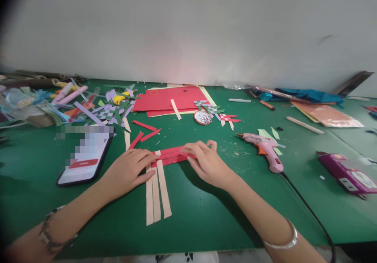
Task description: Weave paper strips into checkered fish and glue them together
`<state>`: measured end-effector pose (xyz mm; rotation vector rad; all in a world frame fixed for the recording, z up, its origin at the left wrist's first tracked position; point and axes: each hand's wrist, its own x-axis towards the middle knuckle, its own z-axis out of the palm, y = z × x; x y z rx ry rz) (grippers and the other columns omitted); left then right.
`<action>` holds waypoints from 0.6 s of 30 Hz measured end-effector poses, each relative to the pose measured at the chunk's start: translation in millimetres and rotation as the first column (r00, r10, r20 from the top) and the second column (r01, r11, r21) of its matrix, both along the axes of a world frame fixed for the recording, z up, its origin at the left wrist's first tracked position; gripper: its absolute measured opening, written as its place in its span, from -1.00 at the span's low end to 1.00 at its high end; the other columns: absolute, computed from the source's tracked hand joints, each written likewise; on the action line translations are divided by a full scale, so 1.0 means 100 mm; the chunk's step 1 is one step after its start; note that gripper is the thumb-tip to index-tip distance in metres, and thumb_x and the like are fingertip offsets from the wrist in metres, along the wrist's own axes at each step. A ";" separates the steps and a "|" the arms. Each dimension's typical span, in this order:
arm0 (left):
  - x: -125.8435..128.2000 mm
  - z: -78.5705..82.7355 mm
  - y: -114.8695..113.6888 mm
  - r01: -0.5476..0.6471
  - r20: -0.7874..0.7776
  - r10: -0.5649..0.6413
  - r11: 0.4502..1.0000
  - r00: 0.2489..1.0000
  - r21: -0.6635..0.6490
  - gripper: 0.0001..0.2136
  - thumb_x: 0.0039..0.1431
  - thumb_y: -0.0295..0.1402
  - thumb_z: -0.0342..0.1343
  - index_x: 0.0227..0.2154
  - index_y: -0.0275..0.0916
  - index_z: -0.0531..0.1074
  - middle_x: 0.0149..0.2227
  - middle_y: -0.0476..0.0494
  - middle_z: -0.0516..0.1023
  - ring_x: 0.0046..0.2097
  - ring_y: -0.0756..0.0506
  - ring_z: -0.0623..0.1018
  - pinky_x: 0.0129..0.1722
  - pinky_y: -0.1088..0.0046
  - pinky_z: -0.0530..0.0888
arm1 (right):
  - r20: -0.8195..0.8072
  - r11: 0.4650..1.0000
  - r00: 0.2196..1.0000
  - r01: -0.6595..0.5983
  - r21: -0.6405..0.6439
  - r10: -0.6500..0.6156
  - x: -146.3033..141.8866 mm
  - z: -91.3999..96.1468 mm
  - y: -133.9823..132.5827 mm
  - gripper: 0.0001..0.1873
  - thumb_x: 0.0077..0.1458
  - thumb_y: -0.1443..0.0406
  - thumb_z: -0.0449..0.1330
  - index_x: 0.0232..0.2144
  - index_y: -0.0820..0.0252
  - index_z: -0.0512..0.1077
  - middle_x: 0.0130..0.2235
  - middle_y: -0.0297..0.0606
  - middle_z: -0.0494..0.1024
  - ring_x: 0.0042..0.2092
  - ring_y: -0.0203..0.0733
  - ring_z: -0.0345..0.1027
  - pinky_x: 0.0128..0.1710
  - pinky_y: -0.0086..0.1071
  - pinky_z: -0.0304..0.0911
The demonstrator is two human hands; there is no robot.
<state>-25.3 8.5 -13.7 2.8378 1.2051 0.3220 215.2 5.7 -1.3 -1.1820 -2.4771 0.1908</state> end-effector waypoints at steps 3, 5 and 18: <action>0.00 0.00 0.00 -0.001 -0.002 0.001 1.000 1.000 -0.015 -0.75 0.11 -0.33 -0.06 -0.17 -0.31 0.33 -0.23 -0.18 0.46 -0.21 -0.14 0.44 -0.23 0.27 0.37 | 0.027 0.998 1.000 0.004 -0.069 -0.002 -0.01 -0.02 0.01 -0.75 0.15 0.38 -0.20 -0.12 0.18 0.11 -0.12 -0.19 0.44 -0.19 -0.22 0.24 -0.23 -0.30 -0.13; 0.00 0.00 0.00 -0.003 -0.003 0.002 1.000 1.000 -0.016 -0.74 0.11 -0.33 -0.06 -0.17 -0.32 0.33 -0.22 -0.19 0.46 -0.21 -0.15 0.44 -0.23 0.26 0.37 | 0.045 0.997 0.999 0.025 -0.076 -0.022 -0.01 -0.03 0.02 -0.74 0.15 0.38 -0.20 -0.09 0.18 0.08 -0.13 -0.19 0.45 -0.20 -0.21 0.24 -0.23 -0.30 -0.13; 0.01 -0.02 0.00 -0.006 0.010 0.006 1.000 1.000 -0.005 -0.73 0.11 -0.32 -0.06 -0.15 -0.33 0.29 -0.22 -0.19 0.47 -0.20 -0.14 0.44 -0.23 0.27 0.37 | 0.092 0.994 0.994 0.072 -0.079 -0.065 0.00 -0.01 0.02 -0.71 0.16 0.32 -0.20 -0.06 0.18 0.09 -0.21 -0.18 0.48 -0.22 -0.15 0.26 -0.20 -0.24 -0.11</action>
